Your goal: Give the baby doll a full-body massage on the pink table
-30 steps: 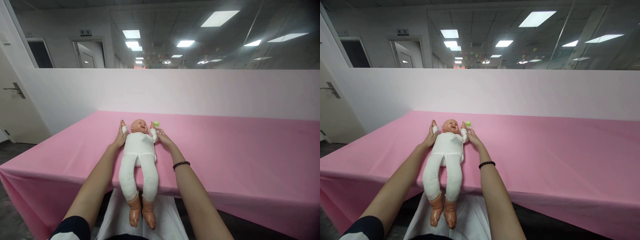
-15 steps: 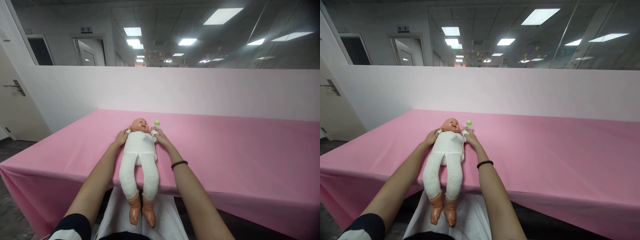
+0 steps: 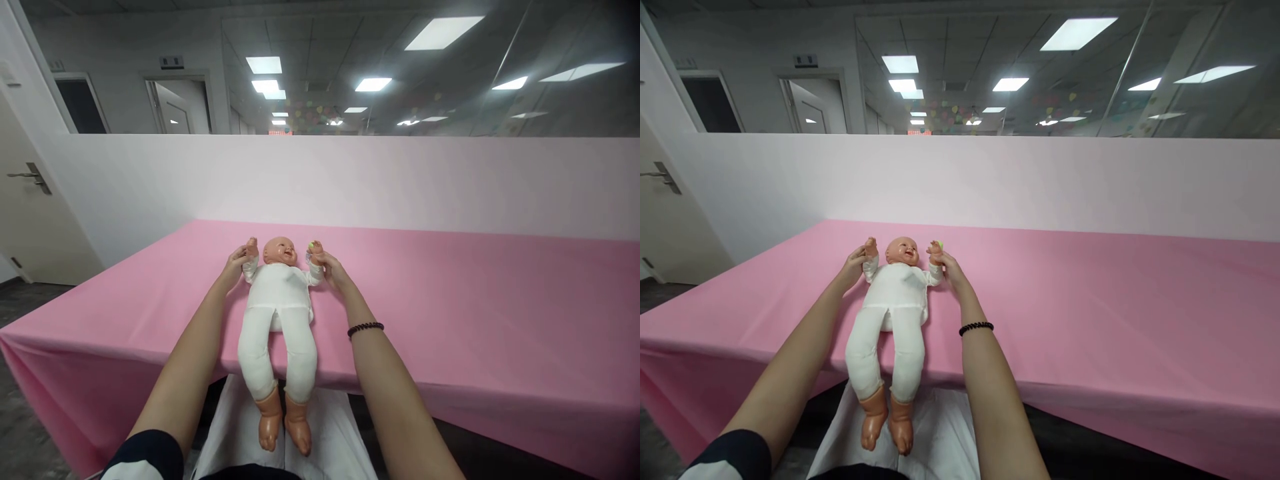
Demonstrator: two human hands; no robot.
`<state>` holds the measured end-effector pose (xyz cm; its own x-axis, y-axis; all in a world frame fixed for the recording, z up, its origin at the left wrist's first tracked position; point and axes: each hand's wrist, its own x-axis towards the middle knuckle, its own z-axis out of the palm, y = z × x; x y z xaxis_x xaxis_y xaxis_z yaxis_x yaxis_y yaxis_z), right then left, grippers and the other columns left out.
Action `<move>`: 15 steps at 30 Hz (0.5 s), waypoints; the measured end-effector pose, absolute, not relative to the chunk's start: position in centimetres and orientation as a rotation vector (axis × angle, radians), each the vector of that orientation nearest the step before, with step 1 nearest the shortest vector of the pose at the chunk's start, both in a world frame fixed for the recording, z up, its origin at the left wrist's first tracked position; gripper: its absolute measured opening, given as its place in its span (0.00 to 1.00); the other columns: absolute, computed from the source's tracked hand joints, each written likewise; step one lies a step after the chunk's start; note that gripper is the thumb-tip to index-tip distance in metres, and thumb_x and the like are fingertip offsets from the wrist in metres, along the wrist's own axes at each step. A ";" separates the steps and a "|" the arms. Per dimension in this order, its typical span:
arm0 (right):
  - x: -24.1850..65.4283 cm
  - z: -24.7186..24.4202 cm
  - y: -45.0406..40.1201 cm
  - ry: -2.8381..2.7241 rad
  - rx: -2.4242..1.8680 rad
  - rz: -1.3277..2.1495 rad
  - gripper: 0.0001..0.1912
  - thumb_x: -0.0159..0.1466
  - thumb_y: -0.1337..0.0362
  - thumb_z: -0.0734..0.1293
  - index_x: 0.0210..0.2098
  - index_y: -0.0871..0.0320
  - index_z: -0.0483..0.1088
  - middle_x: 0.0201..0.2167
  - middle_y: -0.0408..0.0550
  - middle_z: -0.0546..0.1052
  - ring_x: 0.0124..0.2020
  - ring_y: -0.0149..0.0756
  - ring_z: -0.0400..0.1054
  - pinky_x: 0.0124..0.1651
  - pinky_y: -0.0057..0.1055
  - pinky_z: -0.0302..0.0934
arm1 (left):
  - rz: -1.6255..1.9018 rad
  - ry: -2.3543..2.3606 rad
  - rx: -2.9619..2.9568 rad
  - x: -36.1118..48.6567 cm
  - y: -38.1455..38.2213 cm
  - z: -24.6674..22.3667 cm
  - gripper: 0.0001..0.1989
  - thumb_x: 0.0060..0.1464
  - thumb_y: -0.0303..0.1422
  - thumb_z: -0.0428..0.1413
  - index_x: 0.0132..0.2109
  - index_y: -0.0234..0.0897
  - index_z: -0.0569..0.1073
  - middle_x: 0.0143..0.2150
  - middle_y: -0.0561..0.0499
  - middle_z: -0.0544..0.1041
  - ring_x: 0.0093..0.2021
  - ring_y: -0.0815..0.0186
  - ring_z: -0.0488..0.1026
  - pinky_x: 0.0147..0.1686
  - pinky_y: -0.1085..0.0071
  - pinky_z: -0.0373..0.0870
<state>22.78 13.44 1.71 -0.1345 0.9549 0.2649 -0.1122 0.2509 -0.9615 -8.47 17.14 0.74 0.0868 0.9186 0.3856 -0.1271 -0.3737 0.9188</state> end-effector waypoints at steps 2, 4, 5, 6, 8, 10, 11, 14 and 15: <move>23.8 2.3 12.4 -1.425 -0.830 1.298 0.25 0.55 0.59 0.69 0.54 0.51 0.72 0.57 0.48 0.72 0.59 0.46 0.65 0.57 0.38 0.62 | 1.260 0.799 1.509 -9.5 16.7 0.7 0.23 0.37 0.31 0.59 0.46 0.39 0.75 0.46 0.47 0.77 0.48 0.57 0.74 0.46 0.64 0.70; 25.0 2.6 11.6 -1.561 -0.787 1.450 0.26 0.52 0.64 0.73 0.52 0.53 0.73 0.51 0.50 0.75 0.53 0.44 0.68 0.55 0.37 0.62 | 1.022 0.757 1.561 -10.8 16.4 0.3 0.21 0.33 0.27 0.60 0.41 0.38 0.78 0.43 0.46 0.78 0.47 0.55 0.74 0.44 0.62 0.71; 25.6 2.7 11.3 -1.659 -0.771 1.520 0.27 0.50 0.66 0.74 0.51 0.54 0.74 0.45 0.49 0.76 0.49 0.41 0.69 0.54 0.37 0.62 | 0.929 0.735 1.577 -11.4 16.3 0.1 0.19 0.31 0.25 0.60 0.37 0.38 0.79 0.43 0.45 0.78 0.47 0.54 0.74 0.45 0.62 0.71; 26.1 2.7 11.1 -1.763 -0.761 1.581 0.28 0.49 0.68 0.74 0.51 0.55 0.74 0.39 0.46 0.76 0.44 0.39 0.69 0.53 0.37 0.62 | 0.862 0.719 1.589 -11.9 16.2 -0.2 0.16 0.30 0.23 0.60 0.32 0.38 0.79 0.42 0.45 0.78 0.47 0.54 0.74 0.46 0.61 0.71; 26.7 2.8 10.9 -1.959 -0.783 1.653 0.29 0.48 0.71 0.74 0.50 0.57 0.75 0.31 0.42 0.73 0.38 0.36 0.68 0.49 0.36 0.63 | 0.793 0.713 1.609 -12.5 16.2 -0.5 0.12 0.29 0.20 0.60 0.26 0.38 0.79 0.42 0.46 0.77 0.47 0.55 0.73 0.47 0.62 0.71; 26.8 3.0 10.8 -2.125 -0.851 1.612 0.26 0.46 0.73 0.73 0.46 0.57 0.77 0.34 0.43 0.73 0.40 0.38 0.68 0.48 0.36 0.64 | 0.750 0.726 1.634 -12.7 16.2 -0.6 0.12 0.29 0.19 0.60 0.26 0.39 0.79 0.41 0.47 0.77 0.45 0.57 0.73 0.46 0.63 0.71; 26.7 3.1 10.8 -2.204 -0.871 1.556 0.24 0.45 0.73 0.74 0.43 0.56 0.79 0.38 0.46 0.74 0.44 0.40 0.68 0.49 0.36 0.64 | 0.733 0.730 1.647 -12.7 16.1 -0.6 0.13 0.29 0.19 0.60 0.26 0.39 0.80 0.41 0.47 0.76 0.44 0.58 0.73 0.45 0.63 0.71; 25.9 3.6 10.9 -2.422 -0.873 1.396 0.18 0.43 0.72 0.75 0.36 0.56 0.81 0.49 0.49 0.73 0.55 0.46 0.65 0.55 0.36 0.62 | 0.696 0.741 1.673 -12.5 16.0 -0.4 0.11 0.29 0.20 0.59 0.24 0.38 0.78 0.39 0.47 0.76 0.42 0.59 0.73 0.44 0.63 0.70; 25.7 3.8 10.9 -2.476 -0.880 1.377 0.19 0.43 0.71 0.75 0.36 0.56 0.81 0.50 0.49 0.72 0.56 0.47 0.64 0.57 0.36 0.62 | 0.678 0.751 1.679 -12.5 15.9 -0.3 0.10 0.28 0.20 0.58 0.23 0.37 0.78 0.38 0.47 0.76 0.41 0.60 0.73 0.43 0.63 0.70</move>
<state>25.71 10.91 3.77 -0.8100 0.5722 -0.1280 0.4107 0.3979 -0.8203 -12.47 15.90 -0.28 0.6323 0.7728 0.0546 0.1327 -0.1775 0.9751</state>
